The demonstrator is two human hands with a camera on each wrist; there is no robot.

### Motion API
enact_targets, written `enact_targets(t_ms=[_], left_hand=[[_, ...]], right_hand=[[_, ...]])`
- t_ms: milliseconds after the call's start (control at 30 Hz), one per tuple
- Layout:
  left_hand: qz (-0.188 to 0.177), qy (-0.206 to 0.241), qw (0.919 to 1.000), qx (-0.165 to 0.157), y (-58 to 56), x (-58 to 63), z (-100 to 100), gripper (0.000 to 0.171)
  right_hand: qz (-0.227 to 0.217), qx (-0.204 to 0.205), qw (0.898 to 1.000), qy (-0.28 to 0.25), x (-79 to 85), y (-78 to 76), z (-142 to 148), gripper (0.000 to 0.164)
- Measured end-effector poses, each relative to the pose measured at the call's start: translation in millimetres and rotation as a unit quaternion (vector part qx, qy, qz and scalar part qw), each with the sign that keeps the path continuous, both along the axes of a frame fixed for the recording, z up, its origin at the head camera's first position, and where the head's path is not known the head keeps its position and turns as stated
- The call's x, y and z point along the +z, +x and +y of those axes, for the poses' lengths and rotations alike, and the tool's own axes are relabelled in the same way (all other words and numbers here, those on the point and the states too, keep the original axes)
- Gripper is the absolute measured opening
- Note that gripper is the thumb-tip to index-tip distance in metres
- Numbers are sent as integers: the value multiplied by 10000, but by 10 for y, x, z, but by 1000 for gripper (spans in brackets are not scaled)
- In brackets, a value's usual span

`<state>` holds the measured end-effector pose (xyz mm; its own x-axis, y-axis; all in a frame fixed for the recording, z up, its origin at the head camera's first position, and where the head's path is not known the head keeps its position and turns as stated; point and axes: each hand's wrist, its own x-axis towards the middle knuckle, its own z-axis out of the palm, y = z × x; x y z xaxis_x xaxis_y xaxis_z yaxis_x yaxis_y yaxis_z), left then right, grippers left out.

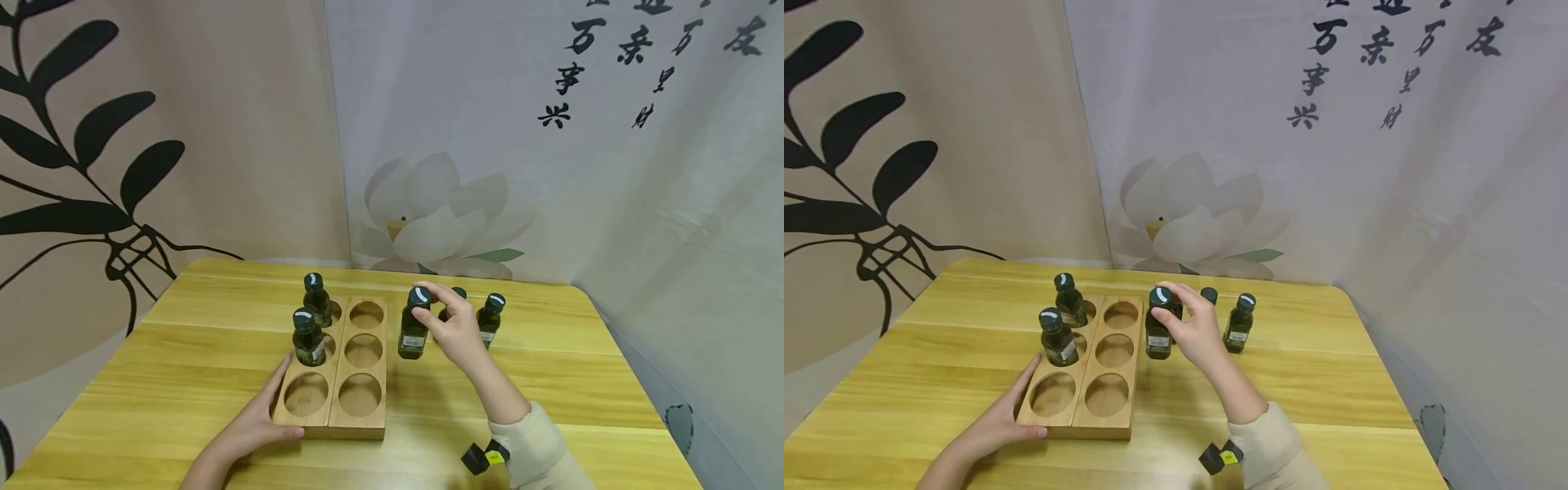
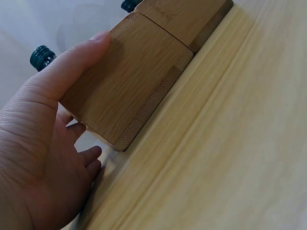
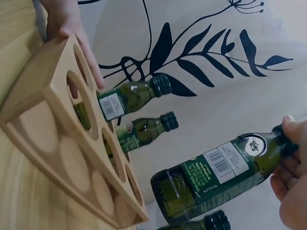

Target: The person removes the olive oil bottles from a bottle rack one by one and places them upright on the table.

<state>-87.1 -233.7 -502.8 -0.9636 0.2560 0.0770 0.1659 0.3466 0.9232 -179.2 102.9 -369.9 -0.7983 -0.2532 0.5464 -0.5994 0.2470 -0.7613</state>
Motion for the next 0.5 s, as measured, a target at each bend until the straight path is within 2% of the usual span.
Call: enact_targets(t_ms=[200,433,500], left_hand=[[33,11,10000,-36,1,6,-6,123],[63,-1,10000,-25,-5,-18,-15,124],[63,-23,10000,-19,-7,-29,-18,125]], right_hand=[[-193,33,9998,-78,-46,-13,63,35],[-506,-167,9985,98,88,179,14,35],[-575,-236,9980,145,38,185,22,35]])
